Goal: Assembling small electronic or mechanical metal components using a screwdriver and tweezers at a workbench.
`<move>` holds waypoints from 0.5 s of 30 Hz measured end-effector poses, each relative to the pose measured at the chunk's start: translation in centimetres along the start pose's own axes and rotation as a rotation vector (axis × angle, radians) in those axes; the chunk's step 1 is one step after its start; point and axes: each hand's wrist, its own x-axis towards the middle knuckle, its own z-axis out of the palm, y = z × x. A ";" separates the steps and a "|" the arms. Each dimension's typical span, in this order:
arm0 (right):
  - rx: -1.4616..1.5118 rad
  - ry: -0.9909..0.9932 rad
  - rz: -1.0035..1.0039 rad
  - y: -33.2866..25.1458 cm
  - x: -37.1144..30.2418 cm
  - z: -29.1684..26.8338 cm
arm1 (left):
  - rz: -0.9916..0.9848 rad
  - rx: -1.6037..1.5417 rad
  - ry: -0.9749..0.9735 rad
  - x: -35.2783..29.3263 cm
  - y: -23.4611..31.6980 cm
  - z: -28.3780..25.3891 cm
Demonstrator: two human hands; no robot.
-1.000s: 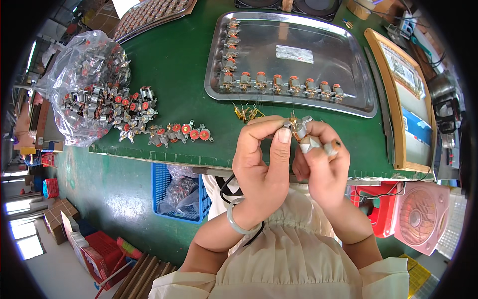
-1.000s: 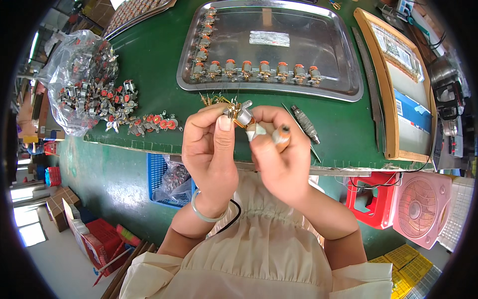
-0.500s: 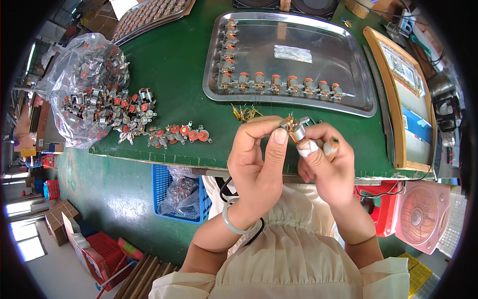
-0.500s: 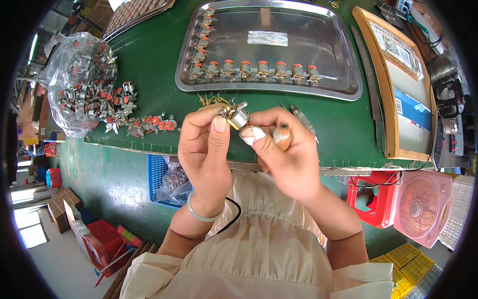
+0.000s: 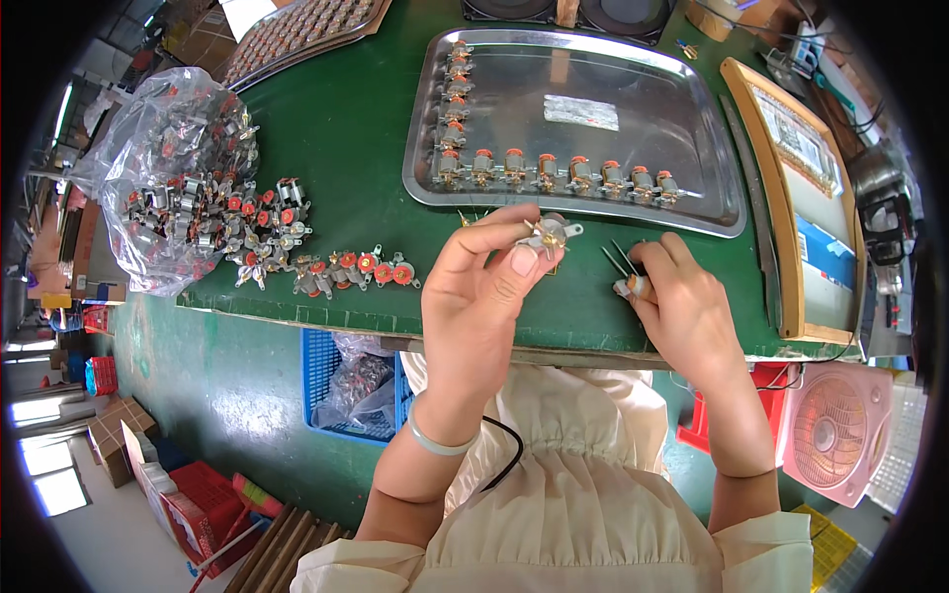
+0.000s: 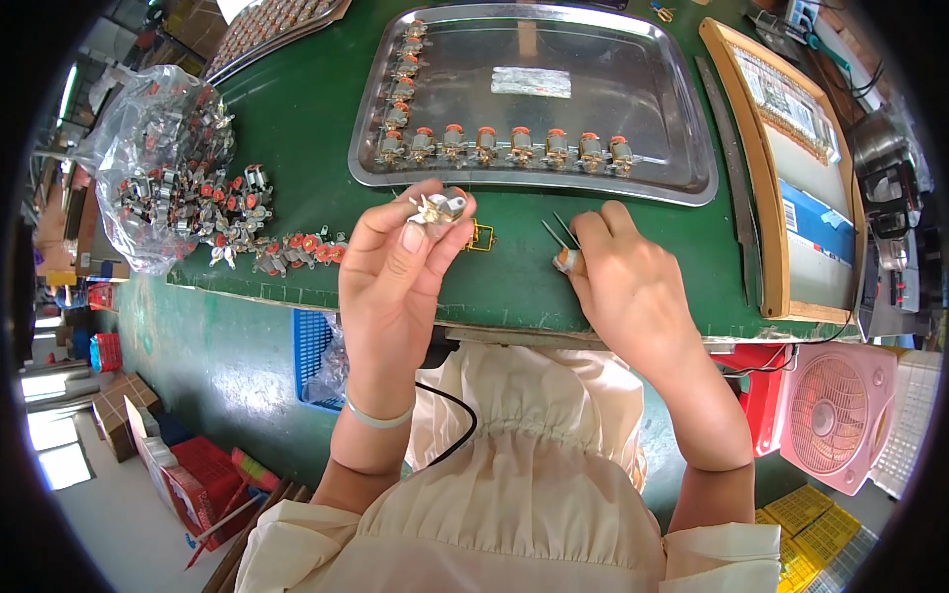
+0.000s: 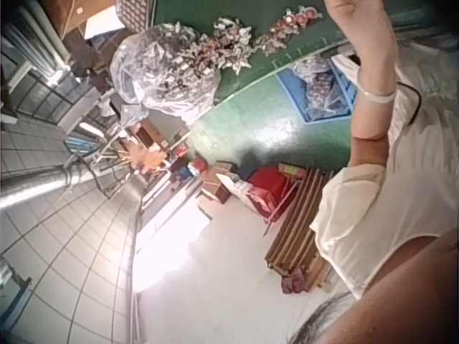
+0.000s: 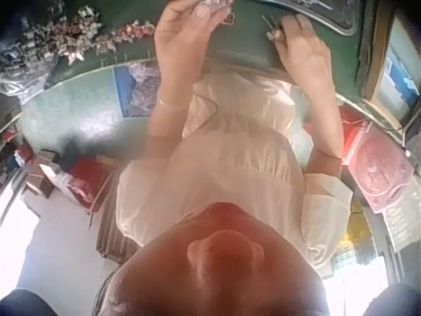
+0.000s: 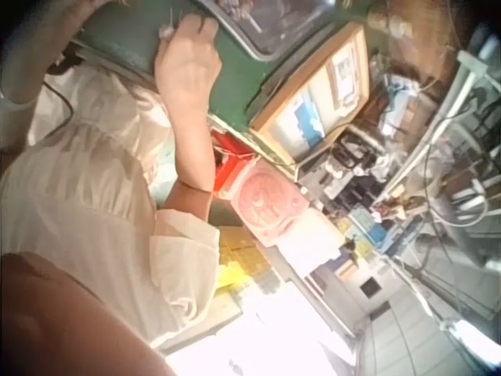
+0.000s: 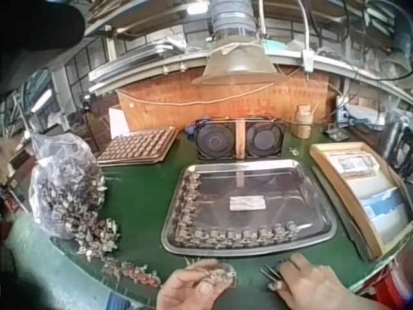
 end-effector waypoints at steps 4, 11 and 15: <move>0.094 0.049 -0.110 0.6 0.0 -0.3 | -0.133 -0.244 -0.111 0.3 -0.1 -0.7; 0.606 0.161 -0.168 -1.3 -0.2 -2.2 | -0.058 -0.041 -0.195 0.2 -0.8 -0.4; 0.416 0.265 -0.430 -1.0 0.5 -1.4 | 0.005 0.014 -0.215 0.2 -1.0 -0.2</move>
